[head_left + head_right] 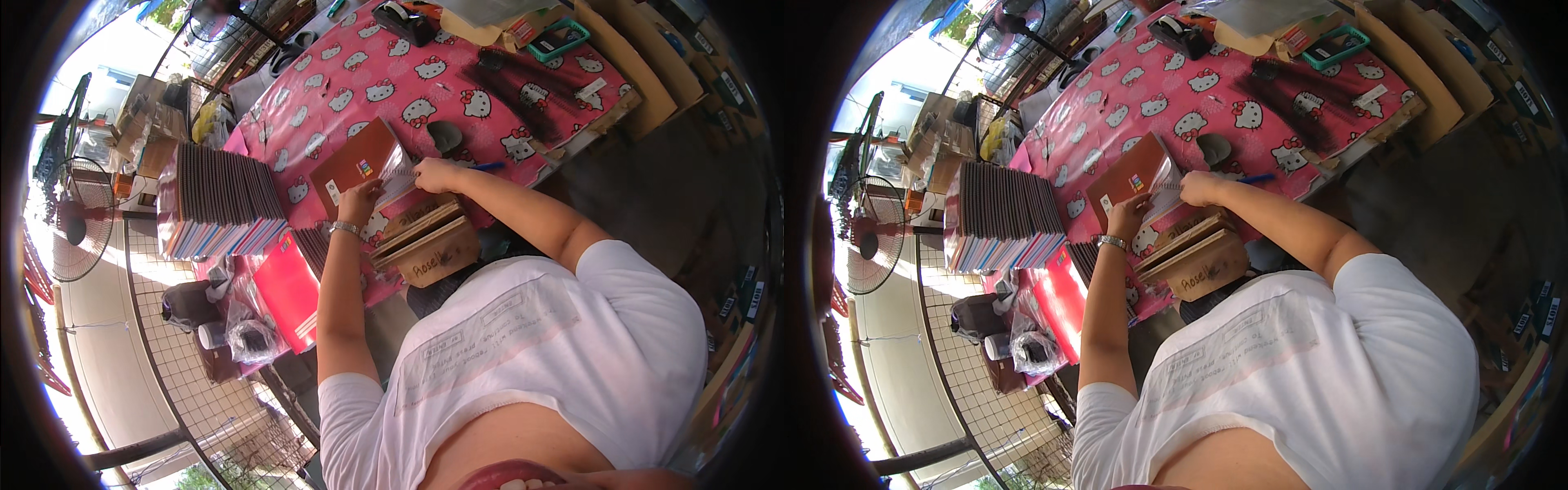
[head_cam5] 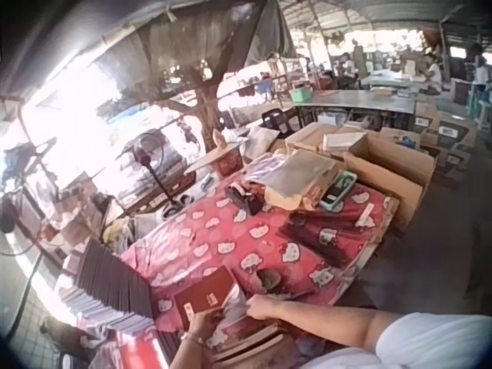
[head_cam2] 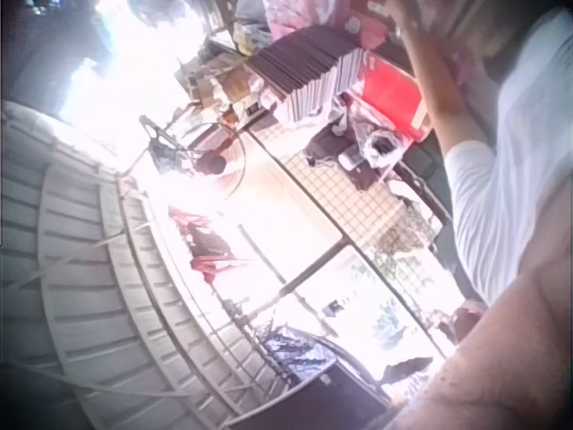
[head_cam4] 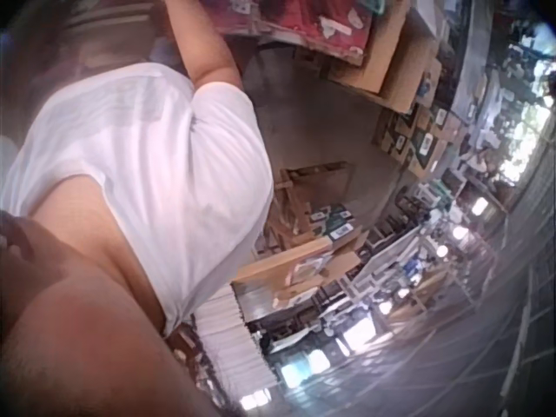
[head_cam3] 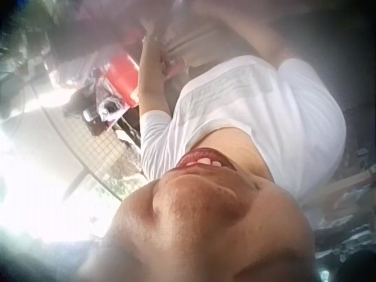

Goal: The person picks up notebooks of various colors from a stack, places them one at a time on a workspace, and labels them using a pen.

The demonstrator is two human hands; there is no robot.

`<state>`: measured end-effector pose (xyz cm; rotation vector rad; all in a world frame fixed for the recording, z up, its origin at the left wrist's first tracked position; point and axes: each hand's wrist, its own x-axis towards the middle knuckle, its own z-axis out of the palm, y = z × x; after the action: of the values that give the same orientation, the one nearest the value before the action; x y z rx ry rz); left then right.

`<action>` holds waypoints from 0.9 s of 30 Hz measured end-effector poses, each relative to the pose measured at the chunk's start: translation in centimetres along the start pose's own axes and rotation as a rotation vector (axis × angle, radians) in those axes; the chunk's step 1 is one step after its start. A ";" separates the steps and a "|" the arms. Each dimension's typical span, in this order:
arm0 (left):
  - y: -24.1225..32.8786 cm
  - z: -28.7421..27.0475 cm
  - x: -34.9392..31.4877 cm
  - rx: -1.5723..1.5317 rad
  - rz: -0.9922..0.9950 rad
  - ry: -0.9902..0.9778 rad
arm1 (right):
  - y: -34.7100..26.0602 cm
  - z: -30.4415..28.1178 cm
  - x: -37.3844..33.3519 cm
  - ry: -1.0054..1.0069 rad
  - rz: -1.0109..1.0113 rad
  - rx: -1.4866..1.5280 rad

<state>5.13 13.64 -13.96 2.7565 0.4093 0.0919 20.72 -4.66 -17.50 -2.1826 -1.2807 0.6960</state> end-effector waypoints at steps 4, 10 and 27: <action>0.0 0.0 -0.2 -0.033 -0.025 -0.009 | -1.6 0.9 -1.2 0.151 0.003 0.020; 0.3 0.3 -0.5 -0.030 0.026 0.048 | -1.8 -1.1 -0.3 0.051 0.287 1.078; 14.2 -18.4 -3.1 0.278 0.229 0.171 | 1.6 -13.9 -9.6 0.224 -0.077 1.160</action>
<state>3.91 6.14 8.19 3.0736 0.1563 0.3547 26.76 -16.29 -6.63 -1.1922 -0.5624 0.8355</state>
